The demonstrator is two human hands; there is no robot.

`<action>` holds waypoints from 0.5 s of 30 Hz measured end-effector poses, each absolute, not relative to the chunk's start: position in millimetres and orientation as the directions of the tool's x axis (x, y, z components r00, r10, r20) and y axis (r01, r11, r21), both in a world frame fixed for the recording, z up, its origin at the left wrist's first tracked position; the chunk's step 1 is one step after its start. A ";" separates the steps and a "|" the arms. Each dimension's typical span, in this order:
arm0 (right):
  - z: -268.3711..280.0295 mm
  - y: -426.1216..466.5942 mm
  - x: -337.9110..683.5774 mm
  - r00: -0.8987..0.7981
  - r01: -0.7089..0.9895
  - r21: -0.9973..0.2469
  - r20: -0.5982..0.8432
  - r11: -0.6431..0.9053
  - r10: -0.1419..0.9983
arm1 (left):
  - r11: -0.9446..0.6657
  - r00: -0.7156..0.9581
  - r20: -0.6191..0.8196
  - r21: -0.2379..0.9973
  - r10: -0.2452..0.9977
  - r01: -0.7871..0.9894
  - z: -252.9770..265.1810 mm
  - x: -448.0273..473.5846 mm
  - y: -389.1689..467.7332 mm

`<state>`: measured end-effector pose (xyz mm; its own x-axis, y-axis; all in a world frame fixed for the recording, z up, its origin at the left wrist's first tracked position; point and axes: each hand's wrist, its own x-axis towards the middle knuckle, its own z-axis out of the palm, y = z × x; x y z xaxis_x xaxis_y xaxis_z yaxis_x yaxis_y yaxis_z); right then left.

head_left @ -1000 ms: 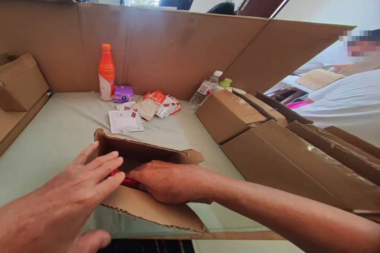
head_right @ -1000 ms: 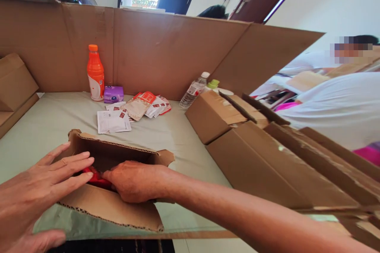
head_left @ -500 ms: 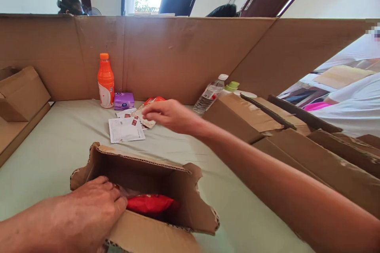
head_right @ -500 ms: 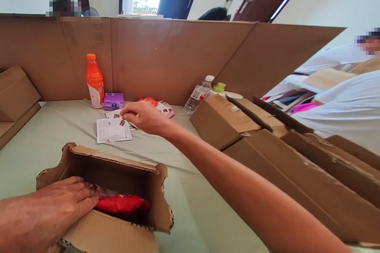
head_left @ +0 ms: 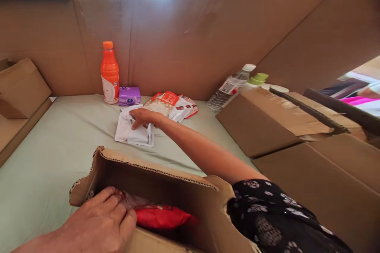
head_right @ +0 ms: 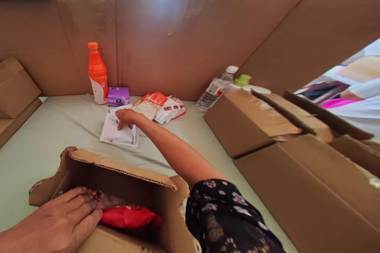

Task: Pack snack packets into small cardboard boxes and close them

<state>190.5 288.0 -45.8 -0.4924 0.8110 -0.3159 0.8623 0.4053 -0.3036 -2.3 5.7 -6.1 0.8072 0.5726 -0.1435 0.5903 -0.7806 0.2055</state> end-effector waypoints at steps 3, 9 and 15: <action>-32.5 264.1 210.5 -0.499 0.835 -0.410 -0.284 0.367 0.819 | -0.782 0.799 -0.151 0.166 0.582 0.601 -2.9 -1.0 -1.4; 23.7 182.0 264.2 -0.420 0.702 -0.618 0.041 0.353 0.907 | -0.737 0.770 -0.122 0.232 0.626 0.635 21.5 1.8 -6.9; 92.4 64.2 293.1 -0.066 0.305 -0.796 0.531 0.524 0.845 | -0.722 0.762 -0.165 0.246 0.627 0.647 24.3 6.2 -2.2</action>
<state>293.1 64.2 92.4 -0.0655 0.8449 0.5309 0.3050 0.5235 -0.7955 6.2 -2.2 24.3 0.7615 0.6269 -0.1645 0.6472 -0.7217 0.2455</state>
